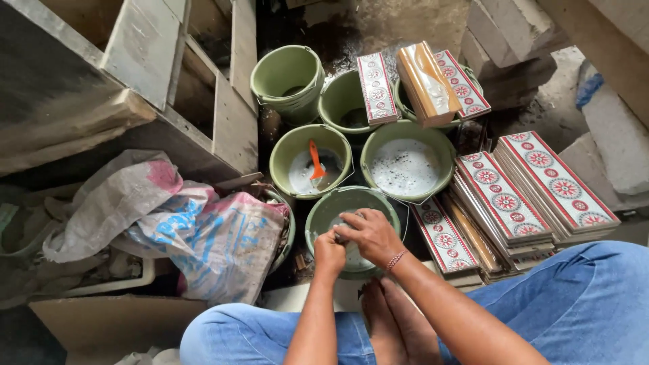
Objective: The person sits on the floor and washes rectangular tiles with a red and white pattern. They scrub the tiles with a sponge in soapy water, rinse them in a separate bucket, and stack the cleaned tiles to the side.
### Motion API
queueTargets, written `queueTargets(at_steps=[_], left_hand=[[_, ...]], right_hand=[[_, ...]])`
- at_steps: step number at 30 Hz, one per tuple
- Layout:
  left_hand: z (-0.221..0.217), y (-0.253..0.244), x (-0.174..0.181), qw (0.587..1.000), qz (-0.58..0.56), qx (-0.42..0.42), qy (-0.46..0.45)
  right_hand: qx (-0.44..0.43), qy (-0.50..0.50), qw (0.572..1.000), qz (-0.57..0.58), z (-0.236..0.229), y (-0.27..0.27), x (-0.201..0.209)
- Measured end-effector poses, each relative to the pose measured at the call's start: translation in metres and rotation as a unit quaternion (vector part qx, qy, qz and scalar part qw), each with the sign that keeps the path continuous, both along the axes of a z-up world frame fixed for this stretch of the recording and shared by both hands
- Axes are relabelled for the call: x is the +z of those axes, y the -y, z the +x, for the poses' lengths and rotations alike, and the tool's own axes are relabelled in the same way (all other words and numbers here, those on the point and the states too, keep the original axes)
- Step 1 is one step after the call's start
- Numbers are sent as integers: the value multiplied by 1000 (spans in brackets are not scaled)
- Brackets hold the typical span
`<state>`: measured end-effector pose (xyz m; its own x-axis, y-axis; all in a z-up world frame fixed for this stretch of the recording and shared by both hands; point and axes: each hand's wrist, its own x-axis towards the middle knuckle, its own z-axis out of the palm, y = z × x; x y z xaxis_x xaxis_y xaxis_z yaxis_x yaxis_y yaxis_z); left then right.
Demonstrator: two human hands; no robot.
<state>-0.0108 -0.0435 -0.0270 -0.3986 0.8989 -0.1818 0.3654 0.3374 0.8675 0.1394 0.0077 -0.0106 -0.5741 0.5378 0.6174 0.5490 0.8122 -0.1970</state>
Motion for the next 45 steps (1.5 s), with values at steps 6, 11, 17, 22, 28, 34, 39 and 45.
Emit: queueTargets(at_steps=[6, 11, 17, 22, 28, 34, 39, 45], left_hand=[[22, 1, 31, 1000, 0, 18, 8], [19, -7, 9, 999, -6, 34, 8], [13, -5, 10, 999, -2, 44, 13], [8, -5, -45, 998, -19, 54, -8], [6, -1, -26, 997, -33, 75, -13], [12, -4, 5, 998, -25, 54, 6], [11, -2, 15, 999, -27, 43, 3], [9, 3, 12, 998, -43, 18, -32]], right_hand=[[-4, 0, 998, -65, 22, -6, 18], [23, -141, 955, -260, 9, -9, 57], [-57, -350, 802, -480, -8, -9, 81], [-54, -283, 846, -449, -16, -2, 61], [-75, -27, 954, -287, -5, -7, 35], [-45, -66, 986, -144, 16, -16, 32], [33, 81, 984, -153, 20, -13, 47], [27, 5, 989, -144, 11, -10, 44]])
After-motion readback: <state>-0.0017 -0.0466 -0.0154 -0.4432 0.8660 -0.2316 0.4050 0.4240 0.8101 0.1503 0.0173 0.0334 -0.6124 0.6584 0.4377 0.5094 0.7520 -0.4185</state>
